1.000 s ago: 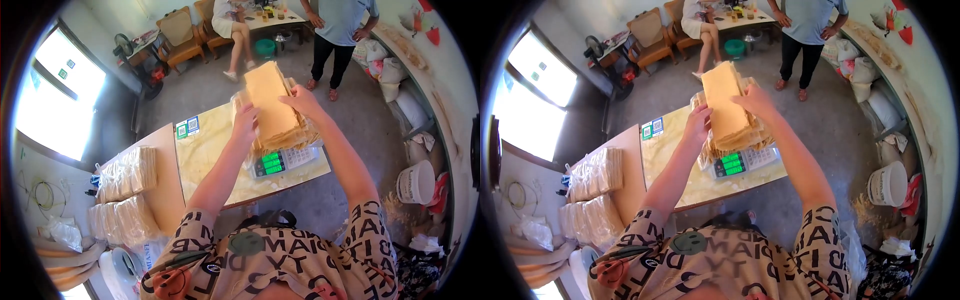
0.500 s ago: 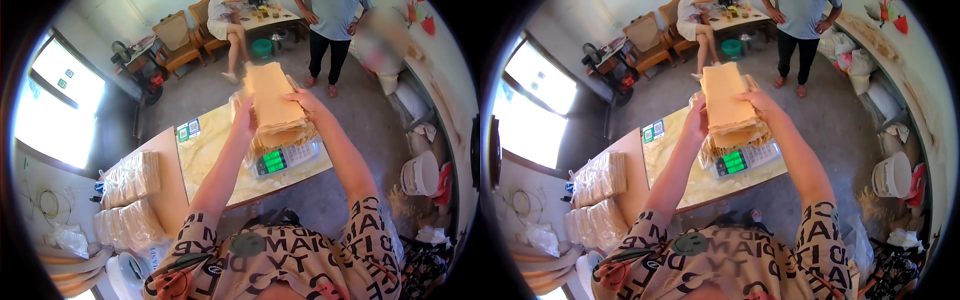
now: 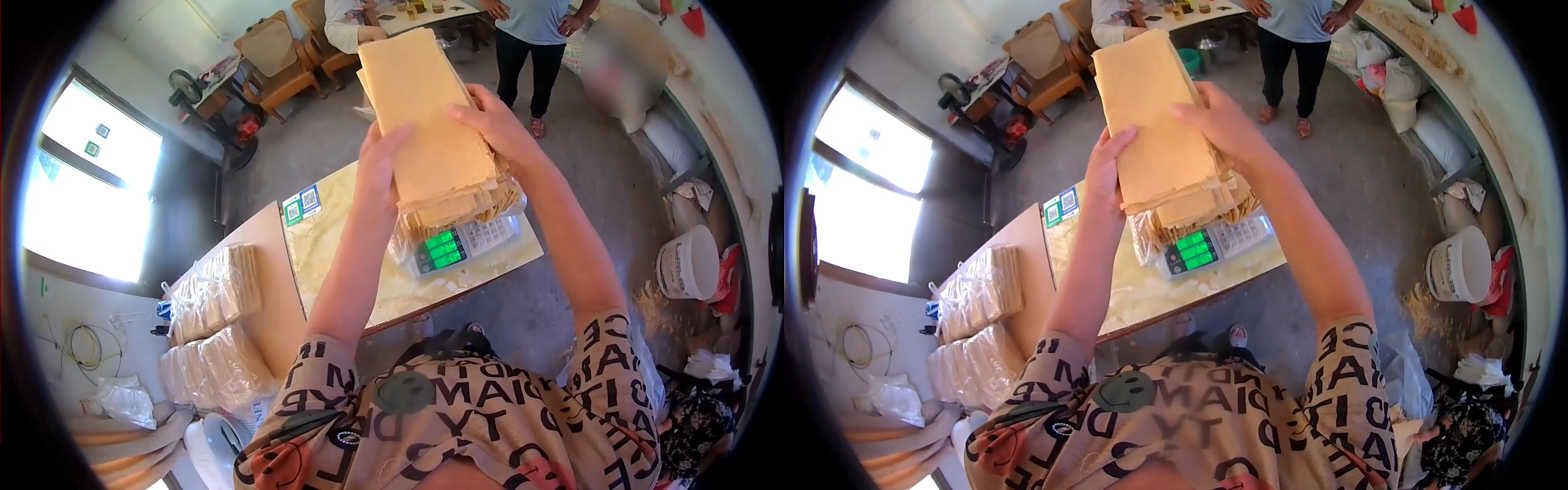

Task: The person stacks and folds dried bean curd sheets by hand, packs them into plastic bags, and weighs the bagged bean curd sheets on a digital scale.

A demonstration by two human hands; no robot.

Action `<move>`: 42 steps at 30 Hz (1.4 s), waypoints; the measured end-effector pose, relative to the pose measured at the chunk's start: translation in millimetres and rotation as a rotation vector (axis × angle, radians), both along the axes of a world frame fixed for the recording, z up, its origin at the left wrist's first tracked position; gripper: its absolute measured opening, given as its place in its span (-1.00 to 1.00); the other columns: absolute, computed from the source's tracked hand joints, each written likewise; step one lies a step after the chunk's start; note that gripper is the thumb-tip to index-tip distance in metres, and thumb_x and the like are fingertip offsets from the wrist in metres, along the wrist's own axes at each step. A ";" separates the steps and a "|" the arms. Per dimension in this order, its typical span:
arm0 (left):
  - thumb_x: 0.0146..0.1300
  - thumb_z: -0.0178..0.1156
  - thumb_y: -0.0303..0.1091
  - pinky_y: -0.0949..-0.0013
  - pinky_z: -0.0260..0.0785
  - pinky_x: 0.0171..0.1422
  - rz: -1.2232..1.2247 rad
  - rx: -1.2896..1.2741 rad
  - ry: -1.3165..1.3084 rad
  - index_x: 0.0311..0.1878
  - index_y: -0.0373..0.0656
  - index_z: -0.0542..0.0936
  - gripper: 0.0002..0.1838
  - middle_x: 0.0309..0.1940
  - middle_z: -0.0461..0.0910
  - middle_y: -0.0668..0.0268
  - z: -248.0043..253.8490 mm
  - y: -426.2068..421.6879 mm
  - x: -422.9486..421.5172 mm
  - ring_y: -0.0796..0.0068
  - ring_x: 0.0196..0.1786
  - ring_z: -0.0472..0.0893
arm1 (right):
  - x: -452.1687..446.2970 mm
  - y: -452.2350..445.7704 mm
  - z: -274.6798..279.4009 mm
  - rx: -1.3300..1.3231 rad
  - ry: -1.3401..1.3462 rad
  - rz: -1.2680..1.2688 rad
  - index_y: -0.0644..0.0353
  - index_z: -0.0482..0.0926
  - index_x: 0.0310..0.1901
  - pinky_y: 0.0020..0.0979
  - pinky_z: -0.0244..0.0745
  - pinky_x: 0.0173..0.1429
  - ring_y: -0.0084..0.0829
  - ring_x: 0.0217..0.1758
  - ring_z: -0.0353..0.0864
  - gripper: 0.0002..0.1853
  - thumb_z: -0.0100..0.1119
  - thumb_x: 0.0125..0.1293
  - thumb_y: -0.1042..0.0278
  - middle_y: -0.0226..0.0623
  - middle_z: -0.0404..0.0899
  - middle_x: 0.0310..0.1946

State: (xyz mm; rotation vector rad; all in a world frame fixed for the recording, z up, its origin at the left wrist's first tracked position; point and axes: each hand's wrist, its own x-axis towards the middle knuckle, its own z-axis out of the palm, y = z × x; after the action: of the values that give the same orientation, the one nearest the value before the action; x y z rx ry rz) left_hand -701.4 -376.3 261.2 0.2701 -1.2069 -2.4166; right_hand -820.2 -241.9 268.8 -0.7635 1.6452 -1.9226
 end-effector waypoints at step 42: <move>0.11 0.18 -0.44 0.15 0.53 0.03 -0.044 0.511 -0.114 0.16 -0.25 0.34 -0.49 -0.03 0.53 0.12 -133.3 -87.9 160.2 0.23 -0.04 0.60 | 81.7 -58.8 -72.0 1.161 1.205 -0.292 0.18 0.35 0.03 -0.06 0.36 0.03 -0.05 0.07 0.41 -0.39 0.25 -0.04 0.06 -0.07 0.43 -0.04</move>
State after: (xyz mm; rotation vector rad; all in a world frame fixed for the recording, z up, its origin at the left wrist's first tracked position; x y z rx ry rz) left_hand -541.2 -464.3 127.9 0.5412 -0.6193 -2.7471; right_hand -738.4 -300.8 196.8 -1.2007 3.1283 -0.1302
